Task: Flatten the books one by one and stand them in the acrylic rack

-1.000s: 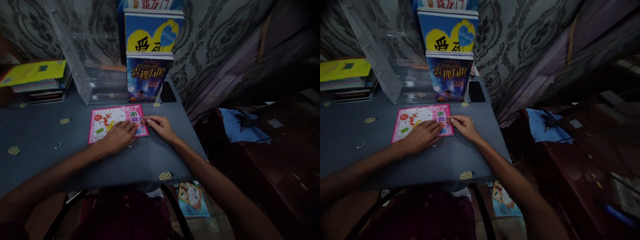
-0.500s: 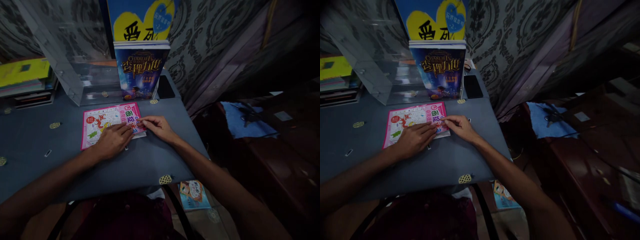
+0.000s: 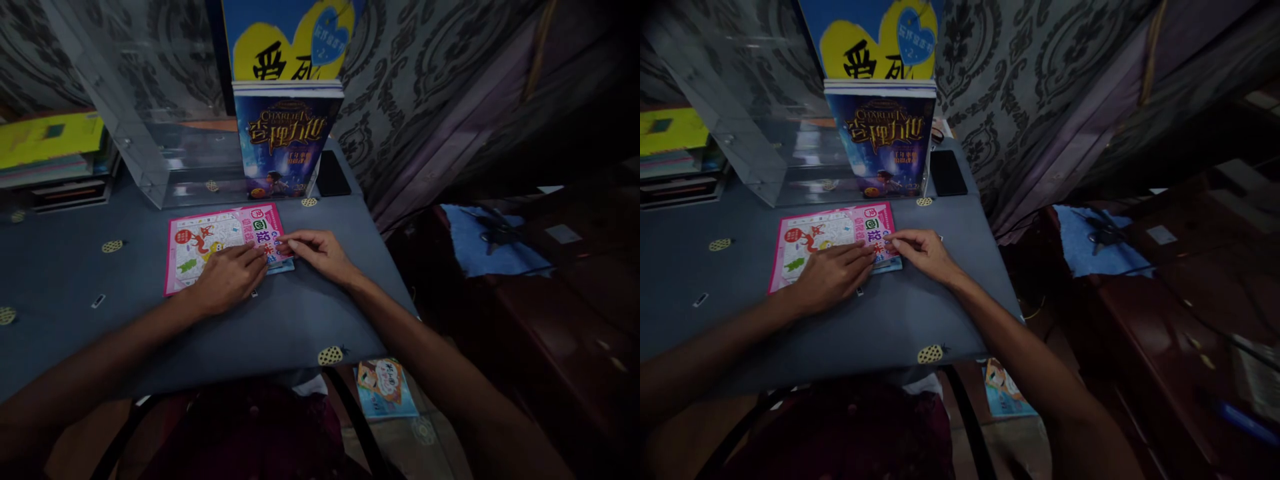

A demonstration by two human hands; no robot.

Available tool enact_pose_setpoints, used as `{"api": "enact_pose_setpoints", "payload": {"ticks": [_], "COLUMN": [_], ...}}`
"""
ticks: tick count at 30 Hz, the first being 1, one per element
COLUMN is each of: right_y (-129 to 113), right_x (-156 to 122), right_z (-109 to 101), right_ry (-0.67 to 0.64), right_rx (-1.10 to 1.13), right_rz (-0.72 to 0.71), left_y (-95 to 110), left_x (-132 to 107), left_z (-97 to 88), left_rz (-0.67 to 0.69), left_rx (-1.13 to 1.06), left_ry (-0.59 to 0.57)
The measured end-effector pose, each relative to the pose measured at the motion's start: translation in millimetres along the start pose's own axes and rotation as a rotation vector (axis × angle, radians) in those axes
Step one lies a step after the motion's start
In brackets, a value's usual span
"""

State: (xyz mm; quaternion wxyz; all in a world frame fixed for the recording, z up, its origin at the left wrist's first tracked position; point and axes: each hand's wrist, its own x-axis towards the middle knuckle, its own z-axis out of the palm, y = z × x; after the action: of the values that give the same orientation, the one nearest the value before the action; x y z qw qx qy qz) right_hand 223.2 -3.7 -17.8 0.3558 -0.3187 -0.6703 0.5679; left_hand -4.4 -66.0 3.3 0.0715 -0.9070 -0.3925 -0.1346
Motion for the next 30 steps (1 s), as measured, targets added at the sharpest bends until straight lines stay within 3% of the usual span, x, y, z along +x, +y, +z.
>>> {"api": "enact_pose_setpoints", "payload": {"ticks": [14, 19, 23, 27, 30], "right_y": [-2, -2, 0, 2, 1], "right_x": [-2, -1, -4, -8, -10], "right_z": [4, 5, 4, 5, 5], "right_ry": [-0.009, -0.085, -0.170, -0.190, -0.199], "right_rx": [-0.357, -0.439, -0.538, -0.651, -0.713], "right_rz": [-0.081, -0.167, -0.276, -0.323, -0.369], "left_y": [3, 2, -21, -64, -82], "left_x": [-4, -7, -9, -17, -28], "left_z": [8.7, 6.3, -1.3, -10.2, -21.6], "left_rz": [-0.003, 0.000, -0.040, -0.314, -0.430], "left_rx": [0.075, 0.059, -0.031, 0.069, 0.124], "left_ry": [-0.033, -0.036, -0.082, -0.149, -0.231]}}
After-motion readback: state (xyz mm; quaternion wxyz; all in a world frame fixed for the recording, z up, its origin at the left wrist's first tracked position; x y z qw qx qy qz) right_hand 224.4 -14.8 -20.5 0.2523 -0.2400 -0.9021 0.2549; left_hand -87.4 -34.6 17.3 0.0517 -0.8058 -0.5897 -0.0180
